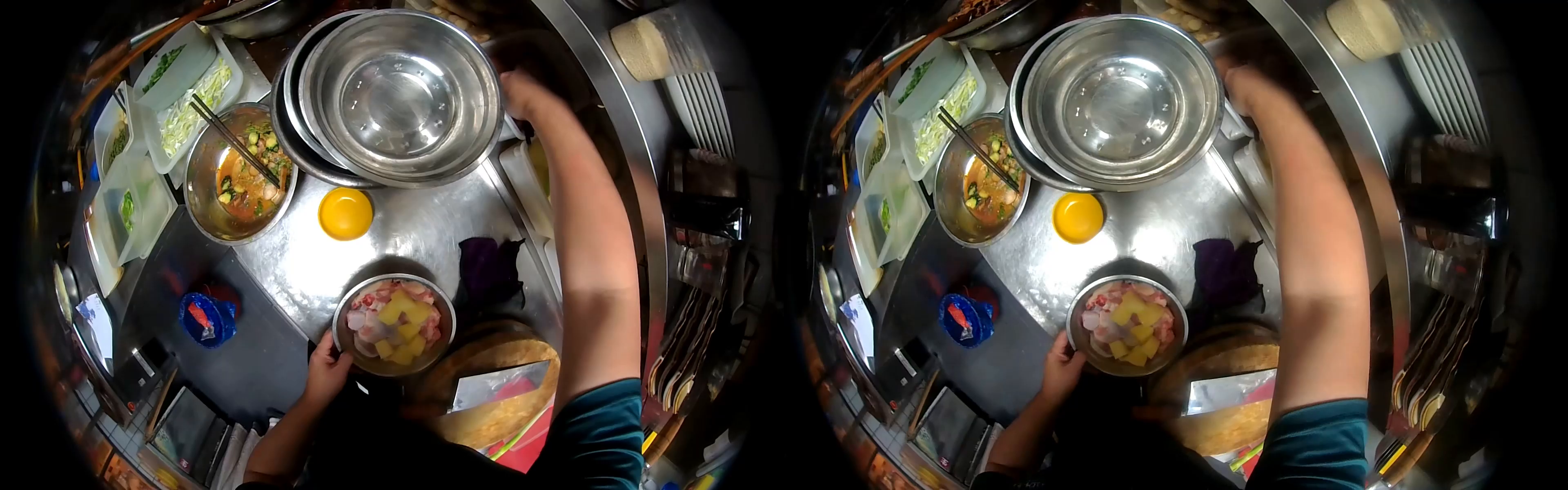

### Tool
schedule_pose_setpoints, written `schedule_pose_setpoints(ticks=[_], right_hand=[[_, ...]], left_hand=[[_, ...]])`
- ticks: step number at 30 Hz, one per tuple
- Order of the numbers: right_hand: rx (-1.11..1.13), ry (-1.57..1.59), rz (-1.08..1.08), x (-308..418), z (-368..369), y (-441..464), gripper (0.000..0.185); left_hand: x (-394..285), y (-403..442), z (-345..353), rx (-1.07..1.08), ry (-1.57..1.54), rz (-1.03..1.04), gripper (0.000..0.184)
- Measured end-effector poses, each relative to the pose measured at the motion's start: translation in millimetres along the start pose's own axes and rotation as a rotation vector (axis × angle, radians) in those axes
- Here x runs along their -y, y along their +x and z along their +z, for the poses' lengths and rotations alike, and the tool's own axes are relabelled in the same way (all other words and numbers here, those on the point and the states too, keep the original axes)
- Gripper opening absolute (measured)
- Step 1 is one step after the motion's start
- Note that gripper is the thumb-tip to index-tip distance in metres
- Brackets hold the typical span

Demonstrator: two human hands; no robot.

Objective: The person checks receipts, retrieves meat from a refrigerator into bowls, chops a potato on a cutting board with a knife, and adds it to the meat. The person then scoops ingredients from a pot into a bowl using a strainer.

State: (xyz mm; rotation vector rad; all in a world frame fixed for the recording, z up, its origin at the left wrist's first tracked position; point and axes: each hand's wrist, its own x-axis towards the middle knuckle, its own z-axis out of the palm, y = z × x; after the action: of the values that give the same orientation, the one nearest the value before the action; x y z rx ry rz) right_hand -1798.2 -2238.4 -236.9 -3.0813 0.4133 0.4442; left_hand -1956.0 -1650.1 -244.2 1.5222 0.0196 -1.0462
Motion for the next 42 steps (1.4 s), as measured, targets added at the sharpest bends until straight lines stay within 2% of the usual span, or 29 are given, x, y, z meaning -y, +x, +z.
schedule_pose_setpoints(ticks=[3, 4, 8, 11, 12, 14, 16, 17, 18, 19, 20, 21, 22, 23, 24, 25, 26, 27, 29, 30, 32, 34, 35, 39, 42], right_hand=[[0.003, 0.12, 0.066, -2.4, 2.7, 1.6, 0.023], [-0.228, 0.216, -0.058, -27.9, 34.4, 8.5, 0.022], [-0.139, 0.775, 0.1, -23.7, -1.0, -20.9, 0.025], [-0.404, 0.651, 0.151, -13.8, -24.2, -42.1, 0.024], [-0.379, 0.858, 0.156, -13.5, -30.2, -48.1, 0.023], [-0.505, 0.977, 0.116, -23.3, -33.6, -65.1, 0.024], [-0.513, 1.189, 0.118, -11.2, -45.7, -93.1, 0.028], [-0.504, 1.27, 0.137, 4.1, -46.1, -119.2, 0.029], [-0.498, 1.352, 0.157, 19.7, -46.9, -146.3, 0.03], [-0.458, 1.29, 0.358, 51.7, -59.8, -178.2, 0.023], [-0.283, 1.331, 0.115, 79.1, -74.5, -202.9, 0.014], [-0.192, 1.207, 0.08, 102.4, -70.9, -223.5, 0.009], [0.004, 1.308, -0.002, 116.3, -50.7, -242.2, 0.004], [0.115, 1.447, -0.011, 166.1, -54.1, -258.9, 0.008], [0.197, 1.272, -0.001, 195.1, -40.4, -273.2, 0.014], [0.203, 1.033, -0.093, 223.3, -25.1, -284.4, 0.029], [0.075, 0.653, -0.228, 258.6, -42.6, -295.7, 0.053], [0.037, 0.619, -0.325, 280.1, -44.0, -304.4, 0.066], [-0.047, 0.708, -0.256, 308.7, -42.7, -325.5, 0.067], [-0.087, 0.691, -0.239, 311.7, -42.9, -335.3, 0.068], [-0.167, 0.662, -0.193, 313.3, -44.8, -347.9, 0.069], [-0.199, 0.666, -0.158, 312.2, -56.6, -352.9, 0.066], [-0.214, 0.664, -0.148, 310.3, -59.8, -354.3, 0.065], [-0.252, 0.675, -0.168, 320.8, -76.8, -353.0, 0.063], [-0.263, 0.642, -0.189, 340.1, -82.1, -356.3, 0.062]], left_hand=[[0.7, -1.2, -1.0, 0.005, -0.076, -0.043, 0.051], [-1.0, -1.5, -2.1, 0.008, -0.077, -0.068, 0.051], [1.5, -1.7, -2.8, 0.008, -0.089, -0.092, 0.054], [10.6, 0.4, -2.8, 0.013, -0.088, -0.016, 0.055], [12.9, 0.9, -3.0, 0.012, -0.085, 0.015, 0.056], [14.9, 3.2, -3.1, 0.017, -0.03, 0.043, 0.055], [16.3, 1.8, -6.7, 0.036, 0.005, 0.008, 0.056], [13.1, 0.3, -8.7, 0.045, 0.012, -0.039, 0.056], [-0.1, -2.7, -5.0, 0.053, -0.114, -0.114, 0.057], [11.9, 0.3, -4.3, 0.057, -0.13, -0.053, 0.059], [3.8, -1.5, -5.0, 0.097, -0.172, -0.109, 0.055], [16.8, 3.3, -8.4, 0.115, -0.001, 0.005, 0.063], [15.6, 2.3, -8.2, 0.131, -0.063, -0.034, 0.059], [28.8, 7.4, -11.5, 0.145, -0.018, -0.068, 0.054], [34.3, 6.6, -11.2, 0.119, -0.048, -0.037, 0.049], [21.1, -1.1, -9.6, 0.075, -0.051, -0.027, 0.049], [34.6, -0.3, -9.8, 0.047, -0.045, 0.037, 0.049], [48.5, -1.2, -14.0, 0.029, -0.038, 0.098, 0.049], [12.2, -32.3, -33.1, 0.045, -0.098, -0.108, 0.052], [37.1, -37.0, -39.2, 0.002, -0.295, 0.143, 0.052], [-5.1, -81.5, -68.9, -0.023, -0.342, -0.058, 0.054], [1.1, -116.9, -107.7, -0.075, -0.418, -0.126, 0.054], [25.9, -127.8, -127.8, -0.116, -0.475, -0.091, 0.053], [31.3, -192.4, -206.3, -0.46, -0.594, -0.071, 0.046], [-4.3, -229.1, -267.1, -0.684, -0.704, 0.083, 0.047]])
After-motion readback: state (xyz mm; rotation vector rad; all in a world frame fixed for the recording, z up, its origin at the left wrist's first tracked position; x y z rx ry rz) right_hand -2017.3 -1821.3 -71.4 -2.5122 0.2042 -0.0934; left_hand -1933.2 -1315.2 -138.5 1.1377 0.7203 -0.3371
